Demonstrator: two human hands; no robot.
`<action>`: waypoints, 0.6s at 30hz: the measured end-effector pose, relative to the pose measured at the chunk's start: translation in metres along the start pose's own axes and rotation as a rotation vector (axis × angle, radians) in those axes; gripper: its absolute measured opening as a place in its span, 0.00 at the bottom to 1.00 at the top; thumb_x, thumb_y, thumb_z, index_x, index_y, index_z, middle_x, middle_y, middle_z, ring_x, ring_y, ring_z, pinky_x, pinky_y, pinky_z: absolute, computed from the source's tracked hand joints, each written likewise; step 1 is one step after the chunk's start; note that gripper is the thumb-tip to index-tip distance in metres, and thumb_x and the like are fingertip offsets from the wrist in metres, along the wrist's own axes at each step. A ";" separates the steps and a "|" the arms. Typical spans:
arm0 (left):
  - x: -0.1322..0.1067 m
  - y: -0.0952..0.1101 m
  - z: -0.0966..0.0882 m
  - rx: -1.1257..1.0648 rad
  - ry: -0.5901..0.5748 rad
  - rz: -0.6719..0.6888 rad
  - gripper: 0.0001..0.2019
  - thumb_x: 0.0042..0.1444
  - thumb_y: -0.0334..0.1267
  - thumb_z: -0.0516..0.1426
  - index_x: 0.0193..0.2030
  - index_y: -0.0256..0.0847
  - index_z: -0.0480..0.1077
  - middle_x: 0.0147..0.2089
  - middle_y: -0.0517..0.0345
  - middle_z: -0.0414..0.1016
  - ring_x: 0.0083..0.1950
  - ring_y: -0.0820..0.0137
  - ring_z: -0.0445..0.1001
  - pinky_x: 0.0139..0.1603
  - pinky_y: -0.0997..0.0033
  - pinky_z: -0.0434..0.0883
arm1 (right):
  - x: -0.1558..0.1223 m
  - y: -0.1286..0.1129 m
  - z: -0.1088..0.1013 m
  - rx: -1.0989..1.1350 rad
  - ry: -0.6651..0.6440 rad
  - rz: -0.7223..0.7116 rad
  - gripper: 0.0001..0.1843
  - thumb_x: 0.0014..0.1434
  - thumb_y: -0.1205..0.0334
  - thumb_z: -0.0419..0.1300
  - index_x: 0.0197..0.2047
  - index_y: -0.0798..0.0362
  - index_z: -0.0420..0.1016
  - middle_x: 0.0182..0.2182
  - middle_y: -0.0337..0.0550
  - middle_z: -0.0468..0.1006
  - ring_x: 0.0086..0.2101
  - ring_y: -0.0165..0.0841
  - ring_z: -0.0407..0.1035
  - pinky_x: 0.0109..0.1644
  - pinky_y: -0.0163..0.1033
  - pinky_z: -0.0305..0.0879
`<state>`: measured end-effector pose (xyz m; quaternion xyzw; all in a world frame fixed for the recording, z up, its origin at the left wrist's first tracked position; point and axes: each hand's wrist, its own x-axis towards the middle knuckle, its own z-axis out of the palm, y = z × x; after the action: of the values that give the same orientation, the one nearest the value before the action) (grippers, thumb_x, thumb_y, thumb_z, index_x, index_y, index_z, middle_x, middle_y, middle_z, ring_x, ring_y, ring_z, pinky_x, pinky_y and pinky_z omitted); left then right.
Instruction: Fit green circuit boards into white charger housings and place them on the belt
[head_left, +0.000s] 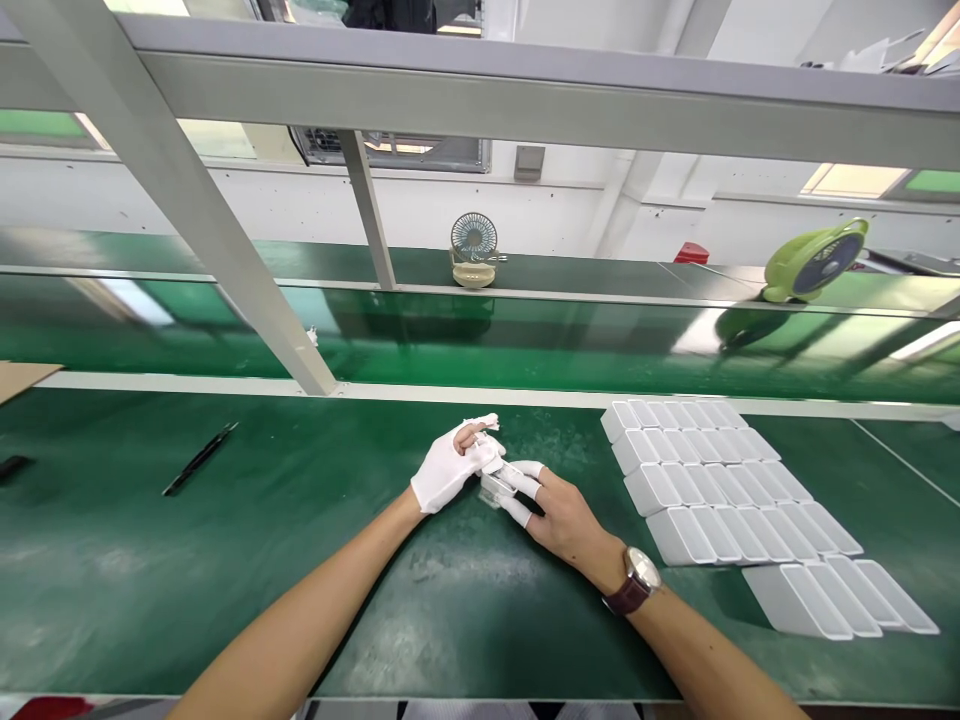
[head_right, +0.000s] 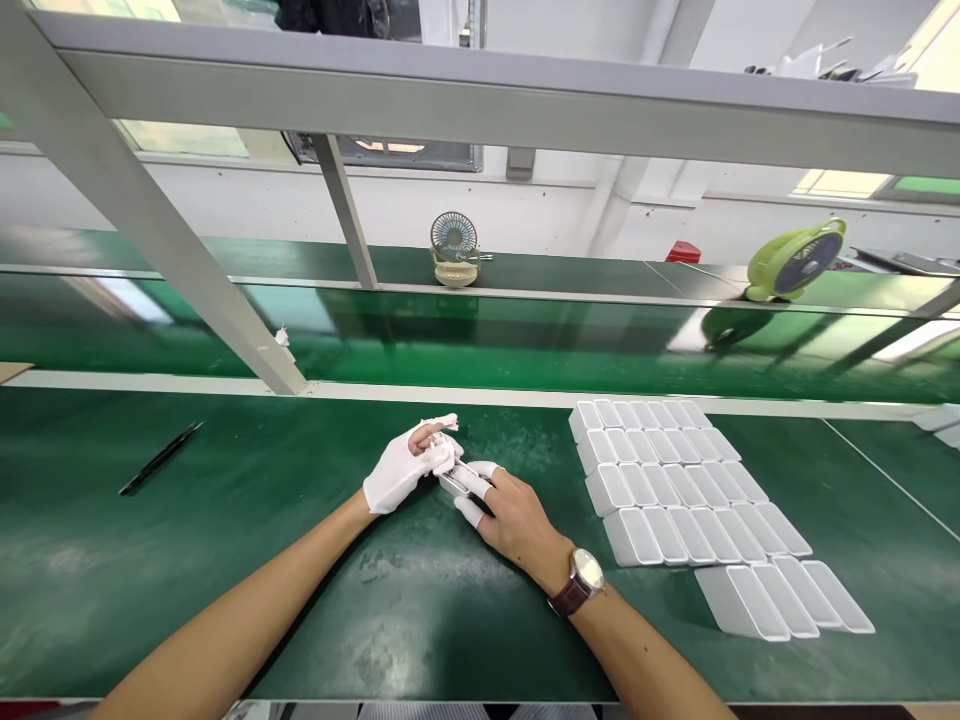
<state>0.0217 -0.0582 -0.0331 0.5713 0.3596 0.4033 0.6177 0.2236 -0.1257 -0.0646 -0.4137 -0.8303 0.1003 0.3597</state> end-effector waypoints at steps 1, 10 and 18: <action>0.000 0.000 0.000 -0.001 -0.003 0.002 0.34 0.54 0.49 0.65 0.63 0.33 0.64 0.42 0.47 0.79 0.41 0.65 0.76 0.43 0.65 0.72 | 0.000 -0.001 0.001 -0.008 0.005 0.001 0.22 0.67 0.63 0.58 0.63 0.46 0.66 0.52 0.49 0.74 0.47 0.40 0.74 0.49 0.46 0.77; 0.000 -0.007 0.003 0.173 0.017 0.054 0.31 0.59 0.53 0.59 0.63 0.35 0.64 0.57 0.42 0.74 0.56 0.58 0.74 0.58 0.59 0.71 | 0.005 0.002 0.001 0.445 0.119 0.235 0.20 0.64 0.63 0.59 0.59 0.44 0.72 0.52 0.48 0.73 0.51 0.40 0.70 0.55 0.47 0.72; -0.017 -0.008 0.026 0.616 -0.039 0.272 0.43 0.45 0.44 0.70 0.67 0.46 0.59 0.61 0.48 0.71 0.60 0.53 0.71 0.61 0.52 0.69 | 0.012 -0.009 -0.005 1.423 0.140 0.777 0.17 0.62 0.53 0.65 0.51 0.51 0.76 0.41 0.44 0.78 0.37 0.34 0.72 0.42 0.43 0.74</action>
<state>0.0387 -0.0845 -0.0393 0.7815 0.3735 0.3434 0.3632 0.2167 -0.1230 -0.0512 -0.3501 -0.3404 0.6955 0.5270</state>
